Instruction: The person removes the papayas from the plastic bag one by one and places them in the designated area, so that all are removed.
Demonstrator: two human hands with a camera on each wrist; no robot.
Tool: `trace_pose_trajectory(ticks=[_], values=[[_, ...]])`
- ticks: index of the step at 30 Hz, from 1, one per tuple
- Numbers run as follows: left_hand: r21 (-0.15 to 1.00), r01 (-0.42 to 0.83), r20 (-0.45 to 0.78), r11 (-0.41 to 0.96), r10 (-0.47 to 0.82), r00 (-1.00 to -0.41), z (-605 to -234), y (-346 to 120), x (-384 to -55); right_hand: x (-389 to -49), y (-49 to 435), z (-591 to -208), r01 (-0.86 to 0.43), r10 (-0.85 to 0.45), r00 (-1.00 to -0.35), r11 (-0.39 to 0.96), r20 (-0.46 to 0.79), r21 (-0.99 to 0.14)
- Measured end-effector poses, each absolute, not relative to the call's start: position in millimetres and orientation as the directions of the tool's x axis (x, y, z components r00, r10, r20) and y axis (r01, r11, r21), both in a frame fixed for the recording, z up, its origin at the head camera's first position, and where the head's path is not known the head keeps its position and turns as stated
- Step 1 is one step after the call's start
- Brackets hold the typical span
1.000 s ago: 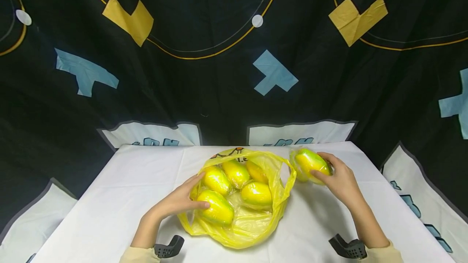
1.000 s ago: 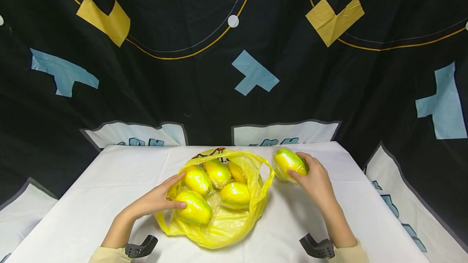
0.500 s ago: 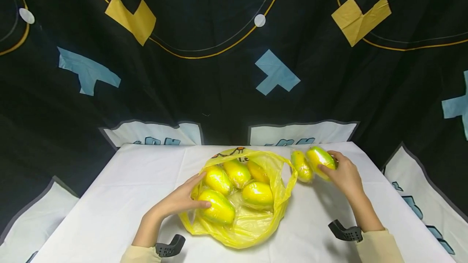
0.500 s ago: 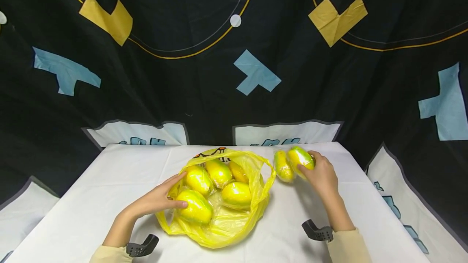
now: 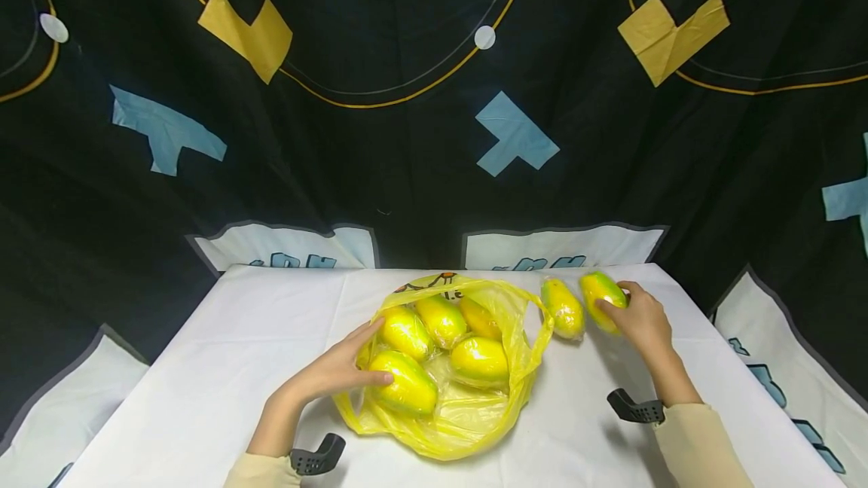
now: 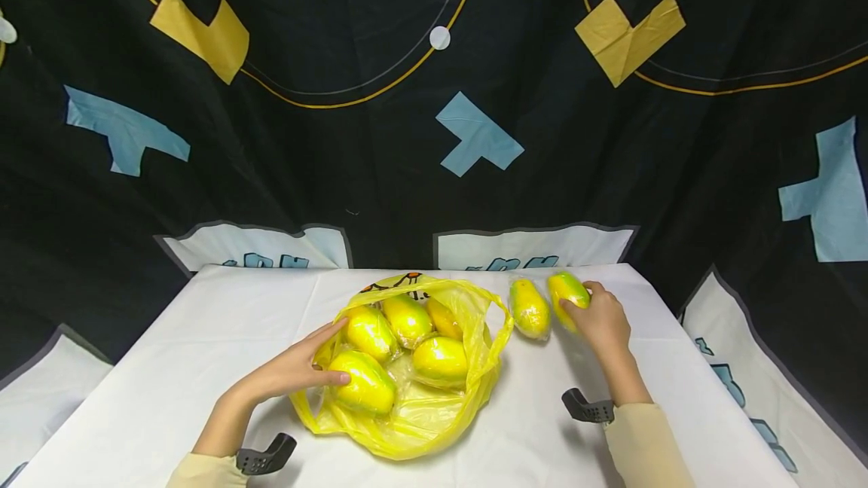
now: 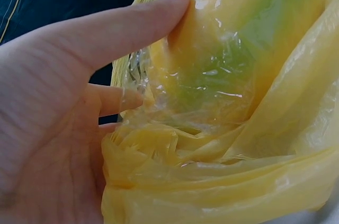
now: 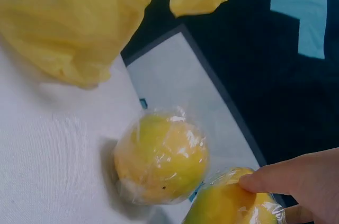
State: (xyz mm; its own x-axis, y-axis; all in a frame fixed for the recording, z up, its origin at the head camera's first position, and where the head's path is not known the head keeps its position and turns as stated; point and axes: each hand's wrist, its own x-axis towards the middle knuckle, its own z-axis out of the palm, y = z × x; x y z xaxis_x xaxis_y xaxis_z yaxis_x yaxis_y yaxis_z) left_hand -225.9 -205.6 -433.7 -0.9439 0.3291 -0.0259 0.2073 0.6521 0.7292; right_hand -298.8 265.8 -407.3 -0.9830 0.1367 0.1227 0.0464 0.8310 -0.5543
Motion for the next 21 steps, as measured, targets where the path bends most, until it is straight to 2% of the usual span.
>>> trace_pose_trajectory(ticks=[7, 21], values=[[0.735, 0.188, -0.038, 0.652, 0.316, -0.948, -434, -205, -227, -309, 269, -416, 0.104, 0.163, -0.984, 0.845, 0.068, -0.525], [0.724, 0.204, -0.031, 0.659, 0.326, -0.945, -435, -206, -227, -312, 265, -422, 0.137, 0.166, -0.986, 0.855, 0.014, -0.499]])
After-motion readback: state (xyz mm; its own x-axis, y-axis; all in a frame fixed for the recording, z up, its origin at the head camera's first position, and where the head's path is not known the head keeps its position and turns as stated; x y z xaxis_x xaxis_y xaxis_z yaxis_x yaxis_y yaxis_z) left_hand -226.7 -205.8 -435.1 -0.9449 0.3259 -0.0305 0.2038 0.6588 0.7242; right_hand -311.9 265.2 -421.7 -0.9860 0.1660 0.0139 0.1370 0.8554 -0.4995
